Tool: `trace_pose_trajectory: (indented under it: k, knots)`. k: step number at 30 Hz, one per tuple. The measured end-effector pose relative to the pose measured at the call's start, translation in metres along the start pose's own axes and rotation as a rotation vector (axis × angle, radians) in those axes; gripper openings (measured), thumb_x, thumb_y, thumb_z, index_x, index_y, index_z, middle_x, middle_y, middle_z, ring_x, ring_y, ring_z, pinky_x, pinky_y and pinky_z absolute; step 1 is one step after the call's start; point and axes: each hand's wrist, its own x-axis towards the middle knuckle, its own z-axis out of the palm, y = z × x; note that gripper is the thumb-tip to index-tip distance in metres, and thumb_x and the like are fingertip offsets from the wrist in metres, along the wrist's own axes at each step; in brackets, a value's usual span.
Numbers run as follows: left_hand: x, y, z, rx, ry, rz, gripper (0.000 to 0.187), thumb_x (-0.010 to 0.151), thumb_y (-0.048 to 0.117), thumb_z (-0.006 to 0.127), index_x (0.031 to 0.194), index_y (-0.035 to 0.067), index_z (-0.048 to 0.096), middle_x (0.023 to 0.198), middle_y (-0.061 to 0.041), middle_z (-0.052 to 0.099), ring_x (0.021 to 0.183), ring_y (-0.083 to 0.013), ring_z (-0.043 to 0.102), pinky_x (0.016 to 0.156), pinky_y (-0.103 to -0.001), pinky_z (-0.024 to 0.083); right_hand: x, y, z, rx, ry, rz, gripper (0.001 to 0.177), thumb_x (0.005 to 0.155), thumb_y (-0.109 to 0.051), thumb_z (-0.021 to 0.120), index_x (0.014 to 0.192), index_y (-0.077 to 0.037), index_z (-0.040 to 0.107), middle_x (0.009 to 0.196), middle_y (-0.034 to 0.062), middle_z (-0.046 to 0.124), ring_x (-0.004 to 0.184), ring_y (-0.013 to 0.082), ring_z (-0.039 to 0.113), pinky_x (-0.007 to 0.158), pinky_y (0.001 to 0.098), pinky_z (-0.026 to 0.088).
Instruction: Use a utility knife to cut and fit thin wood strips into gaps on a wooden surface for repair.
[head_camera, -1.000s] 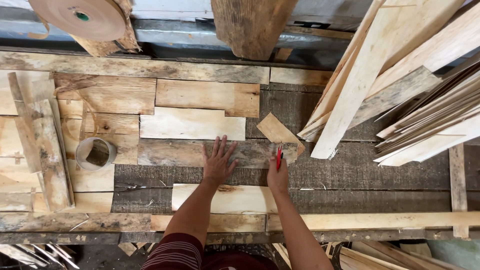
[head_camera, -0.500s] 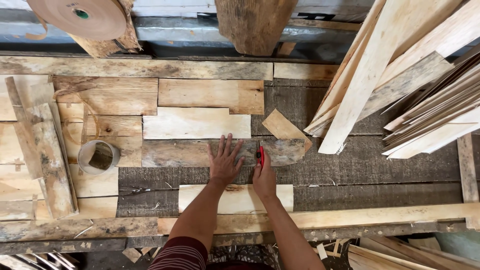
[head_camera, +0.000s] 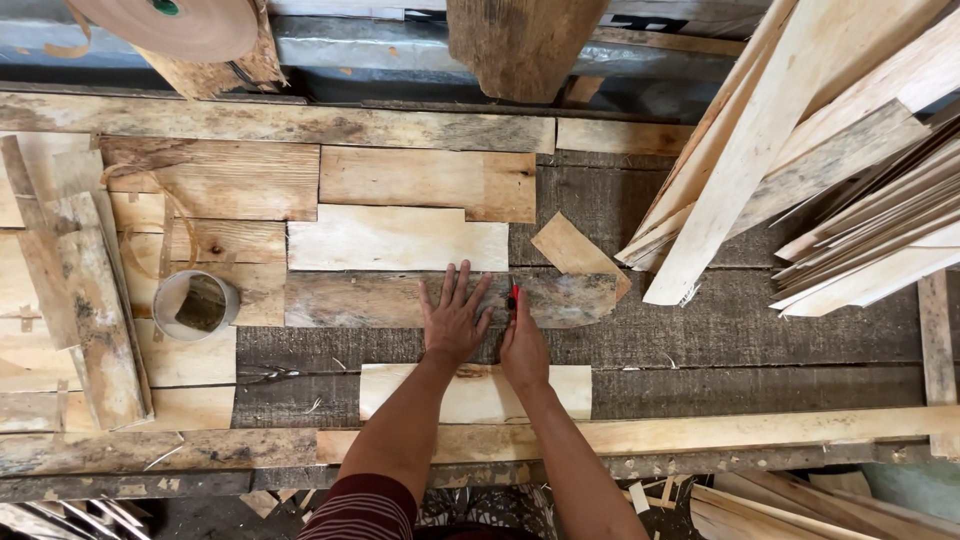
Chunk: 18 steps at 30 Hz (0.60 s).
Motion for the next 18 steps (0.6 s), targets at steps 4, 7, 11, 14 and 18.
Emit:
trace_pose_trajectory:
  k: [4,7,11,14,18]
  knots:
    - [0.002,0.001,-0.002,-0.016,-0.043,-0.012,0.062,0.104,0.057,0.026,0.163,0.041,0.014,0.173,0.0,0.0,0.159,-0.0234,-0.002,0.12,-0.071,-0.006,0.001,-0.003,-0.002,0.008,-0.021,0.019,0.069,0.102,-0.011,0.049,0.164,-0.012,0.019,0.13,0.0246,0.066,0.1,0.0408,0.072,0.079,0.0494,0.059]
    - [0.001,0.001,-0.002,-0.012,-0.056,-0.013,0.062,0.105,0.056,0.026,0.164,0.04,0.014,0.174,0.0,-0.001,0.159,-0.0237,-0.003,0.119,-0.071,-0.006,0.002,-0.004,-0.001,0.003,-0.053,0.05,0.069,0.103,-0.012,0.048,0.165,-0.013,0.017,0.131,0.0228,0.066,0.1,0.0379,0.073,0.079,0.0471,0.06]
    - [0.001,0.001,-0.003,-0.001,-0.049,-0.012,0.062,0.105,0.056,0.026,0.164,0.041,0.014,0.174,0.0,-0.001,0.159,-0.0235,-0.004,0.119,-0.072,-0.006,0.002,-0.009,-0.002,-0.044,-0.051,0.04,0.074,0.101,-0.011,0.05,0.164,-0.013,0.012,0.127,0.024,0.066,0.095,0.0389,0.073,0.076,0.0481,0.06]
    - [0.003,0.001,-0.001,0.007,-0.037,-0.01,0.063,0.105,0.056,0.027,0.164,0.04,0.013,0.174,-0.001,-0.001,0.159,-0.024,-0.004,0.119,-0.072,-0.006,0.005,-0.01,0.0,-0.105,-0.091,0.053,0.075,0.103,-0.013,0.049,0.165,-0.012,0.007,0.117,0.0253,0.067,0.089,0.04,0.072,0.072,0.0499,0.059]
    - [0.002,0.001,0.001,0.015,-0.029,-0.011,0.063,0.105,0.056,0.028,0.164,0.04,0.013,0.174,-0.001,0.0,0.159,-0.0242,-0.003,0.119,-0.072,-0.005,0.008,-0.013,0.0,-0.157,-0.152,0.086,0.075,0.106,-0.016,0.047,0.166,-0.011,0.003,0.101,0.0254,0.069,0.08,0.0394,0.071,0.066,0.0506,0.057]
